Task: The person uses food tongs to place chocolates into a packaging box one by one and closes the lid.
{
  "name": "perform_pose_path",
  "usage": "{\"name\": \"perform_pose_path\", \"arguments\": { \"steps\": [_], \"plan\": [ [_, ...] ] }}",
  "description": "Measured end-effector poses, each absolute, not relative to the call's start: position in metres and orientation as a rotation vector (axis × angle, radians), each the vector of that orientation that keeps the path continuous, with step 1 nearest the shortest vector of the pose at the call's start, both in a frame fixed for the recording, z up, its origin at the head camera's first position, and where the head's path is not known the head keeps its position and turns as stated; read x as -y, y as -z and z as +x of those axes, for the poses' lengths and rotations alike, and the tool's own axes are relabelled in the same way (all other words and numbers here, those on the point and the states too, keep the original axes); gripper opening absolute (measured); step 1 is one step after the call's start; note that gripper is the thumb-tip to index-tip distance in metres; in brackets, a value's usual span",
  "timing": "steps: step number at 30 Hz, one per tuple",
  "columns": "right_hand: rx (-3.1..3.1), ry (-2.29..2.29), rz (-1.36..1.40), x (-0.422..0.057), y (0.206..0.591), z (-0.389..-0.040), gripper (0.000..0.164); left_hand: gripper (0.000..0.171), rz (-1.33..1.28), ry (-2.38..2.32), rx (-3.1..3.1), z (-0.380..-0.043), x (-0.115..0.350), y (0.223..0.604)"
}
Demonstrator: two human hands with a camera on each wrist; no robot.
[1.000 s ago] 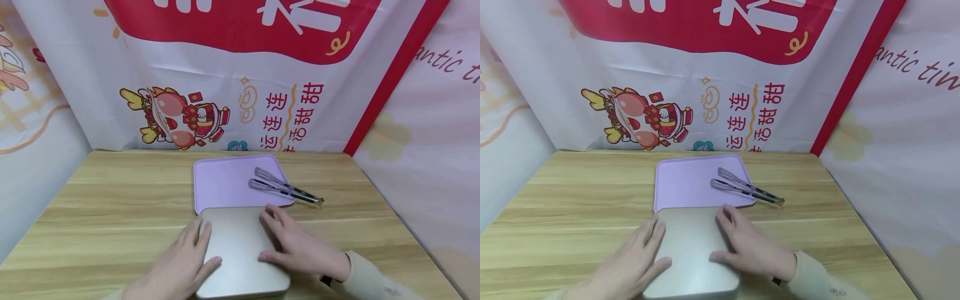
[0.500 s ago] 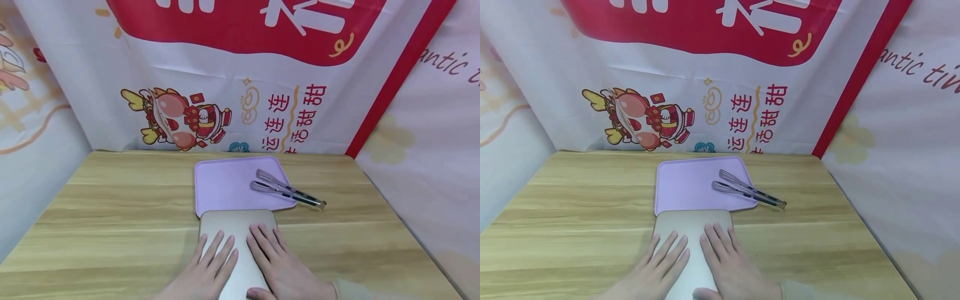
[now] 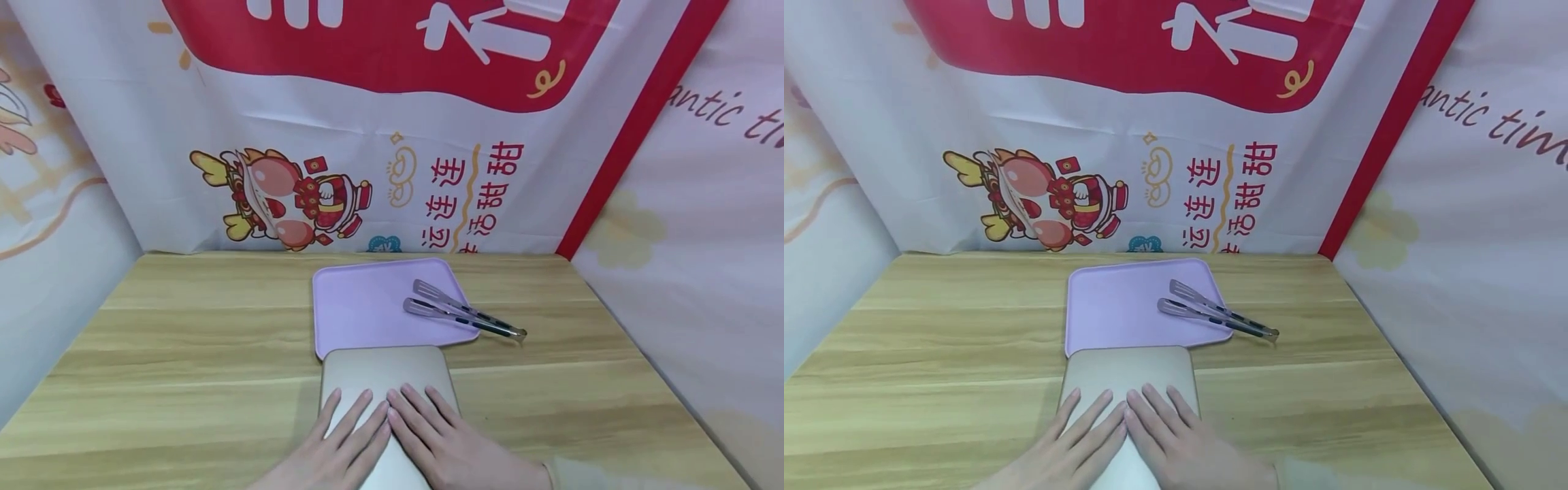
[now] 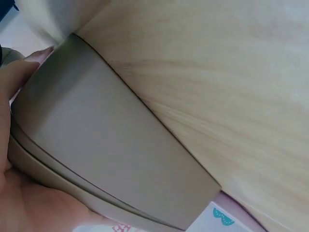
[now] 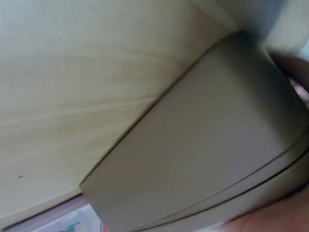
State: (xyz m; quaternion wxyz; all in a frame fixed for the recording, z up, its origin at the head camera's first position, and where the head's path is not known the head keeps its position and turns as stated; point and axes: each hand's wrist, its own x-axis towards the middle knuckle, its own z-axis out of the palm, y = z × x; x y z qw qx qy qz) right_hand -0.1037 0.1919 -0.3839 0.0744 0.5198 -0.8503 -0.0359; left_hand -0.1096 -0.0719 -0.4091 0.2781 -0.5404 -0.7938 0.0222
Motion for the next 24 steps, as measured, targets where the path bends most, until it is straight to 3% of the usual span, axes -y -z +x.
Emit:
{"name": "perform_pose_path", "arguments": {
  "steps": [10, 19, 24],
  "plan": [
    [2.524, 0.060, 1.548, -0.1891, 0.3837, -0.0969, 0.093, 0.064, -1.517, -0.075, 1.975, -0.1068, 0.0638, 0.4151],
    [2.431, -0.029, 1.542, -0.1880, 0.3879, -0.0987, 0.088, 0.070, -1.532, -0.111, 2.066, -0.1029, 0.0639, 0.4126],
    [2.472, -0.014, 1.524, -0.1892, 0.3875, -0.1009, 0.095, 0.074, -1.556, -0.111, 2.088, -0.1074, 0.0651, 0.4105]
  ]
}}
